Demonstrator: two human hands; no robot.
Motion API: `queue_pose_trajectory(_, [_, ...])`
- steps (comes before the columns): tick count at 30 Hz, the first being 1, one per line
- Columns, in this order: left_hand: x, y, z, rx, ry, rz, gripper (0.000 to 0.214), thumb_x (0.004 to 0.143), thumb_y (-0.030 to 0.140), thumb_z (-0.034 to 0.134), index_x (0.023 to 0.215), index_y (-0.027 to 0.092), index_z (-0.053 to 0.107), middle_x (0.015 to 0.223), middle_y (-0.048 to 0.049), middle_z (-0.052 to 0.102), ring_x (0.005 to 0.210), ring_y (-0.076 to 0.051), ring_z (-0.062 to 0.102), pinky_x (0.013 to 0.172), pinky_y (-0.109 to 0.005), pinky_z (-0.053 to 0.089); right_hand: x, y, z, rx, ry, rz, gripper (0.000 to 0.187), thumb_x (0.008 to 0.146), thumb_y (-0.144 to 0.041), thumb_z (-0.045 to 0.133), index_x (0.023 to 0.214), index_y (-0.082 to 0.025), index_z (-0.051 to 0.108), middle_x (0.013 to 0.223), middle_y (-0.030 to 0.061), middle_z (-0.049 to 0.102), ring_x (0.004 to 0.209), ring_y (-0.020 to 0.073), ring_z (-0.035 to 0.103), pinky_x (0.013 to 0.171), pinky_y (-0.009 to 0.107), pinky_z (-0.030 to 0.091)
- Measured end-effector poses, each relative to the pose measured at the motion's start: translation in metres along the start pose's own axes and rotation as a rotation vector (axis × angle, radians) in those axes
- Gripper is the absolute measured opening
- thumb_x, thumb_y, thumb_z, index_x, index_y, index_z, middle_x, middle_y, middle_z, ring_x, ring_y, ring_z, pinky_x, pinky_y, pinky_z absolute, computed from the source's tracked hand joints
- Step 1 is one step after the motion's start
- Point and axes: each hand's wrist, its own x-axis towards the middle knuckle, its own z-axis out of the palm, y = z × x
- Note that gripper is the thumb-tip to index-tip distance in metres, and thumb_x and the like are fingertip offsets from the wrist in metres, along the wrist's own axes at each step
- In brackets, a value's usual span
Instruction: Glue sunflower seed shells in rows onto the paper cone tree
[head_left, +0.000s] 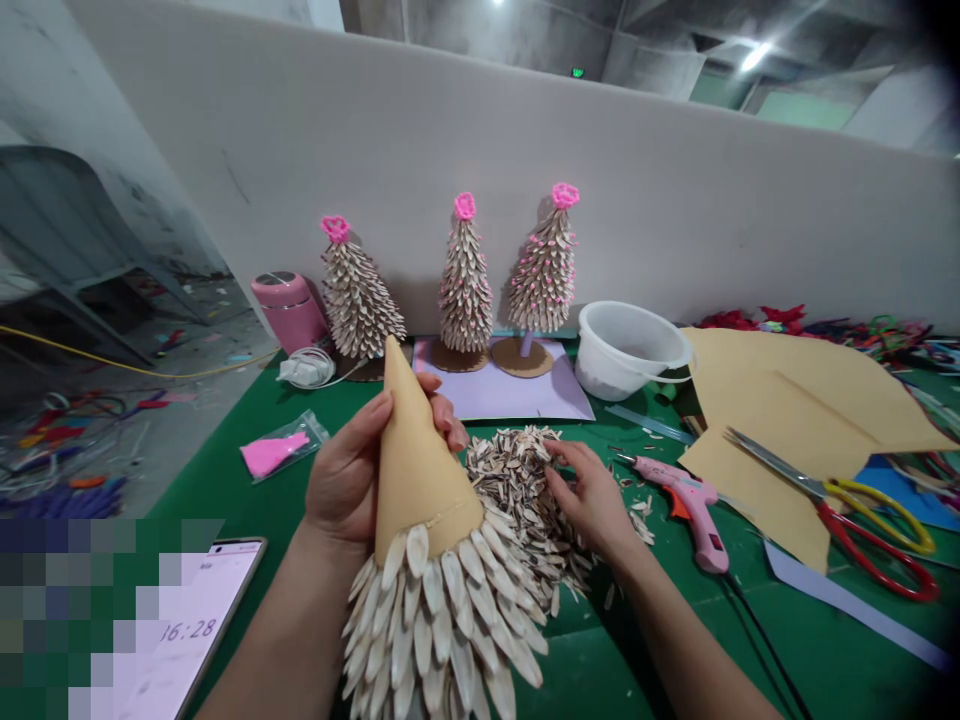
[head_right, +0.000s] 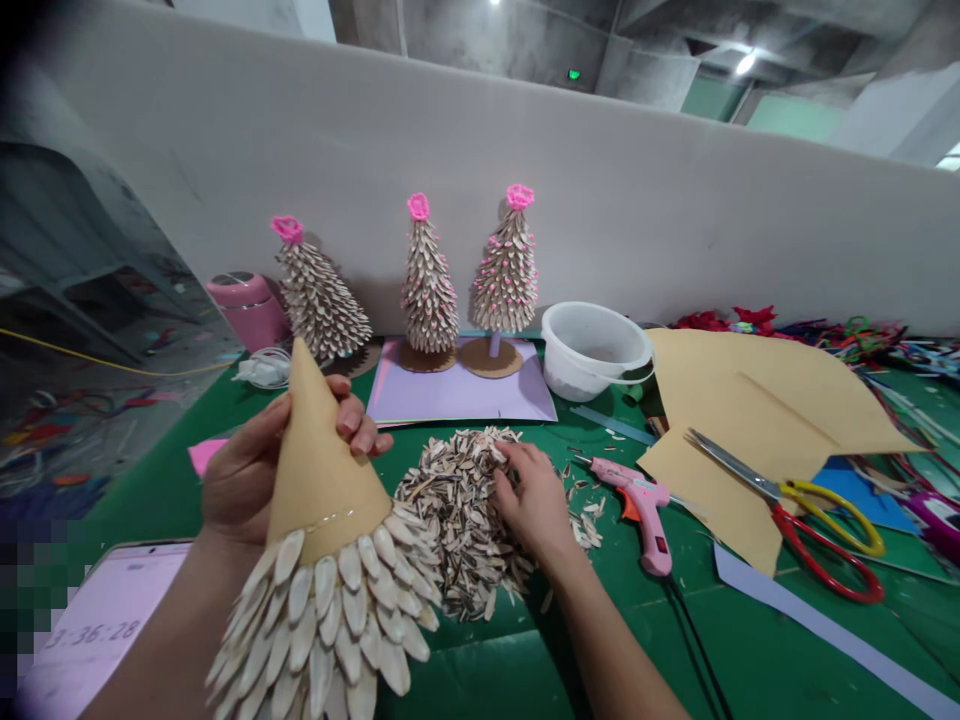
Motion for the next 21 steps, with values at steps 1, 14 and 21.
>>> queue_pose_trajectory(1, [0.000, 0.000, 0.000, 0.001, 0.000, 0.002, 0.027, 0.084, 0.027, 0.036, 0.097, 0.014, 0.056, 0.073, -0.0039, 0.055, 0.070, -0.017, 0.056, 0.071, -0.033, 0.045, 0.006, 0.002, 0.002, -0.012, 0.015, 0.007, 0.030, 0.085, -0.028, 0.051, 0.113, -0.018, 0.050, 0.115, 0.0073, 0.052, 0.103, 0.0210, 0.051, 0.088, 0.043, 0.040])
queue_pose_trajectory(14, [0.001, 0.001, -0.003, 0.018, 0.015, 0.019, 0.027, 0.081, 0.029, 0.041, 0.097, 0.014, 0.058, 0.072, -0.0035, 0.055, 0.068, -0.017, 0.055, 0.069, -0.034, 0.047, -0.011, -0.001, -0.018, 0.301, -0.230, 0.000, 0.036, 0.080, -0.013, 0.045, 0.116, -0.019, 0.050, 0.087, 0.0012, 0.067, 0.071, 0.0112, 0.061, 0.061, 0.024, 0.048])
queue_pose_trajectory(21, [0.001, 0.000, 0.002, 0.022, 0.055, 0.003, 0.024, 0.080, 0.027, 0.043, 0.093, 0.014, 0.059, 0.071, -0.0033, 0.055, 0.066, -0.017, 0.055, 0.069, -0.034, 0.046, -0.006, 0.017, -0.011, 0.197, -0.057, 0.083, 0.024, 0.087, -0.030, 0.049, 0.105, -0.015, 0.054, 0.102, 0.0054, 0.059, 0.089, 0.0171, 0.058, 0.077, 0.038, 0.048])
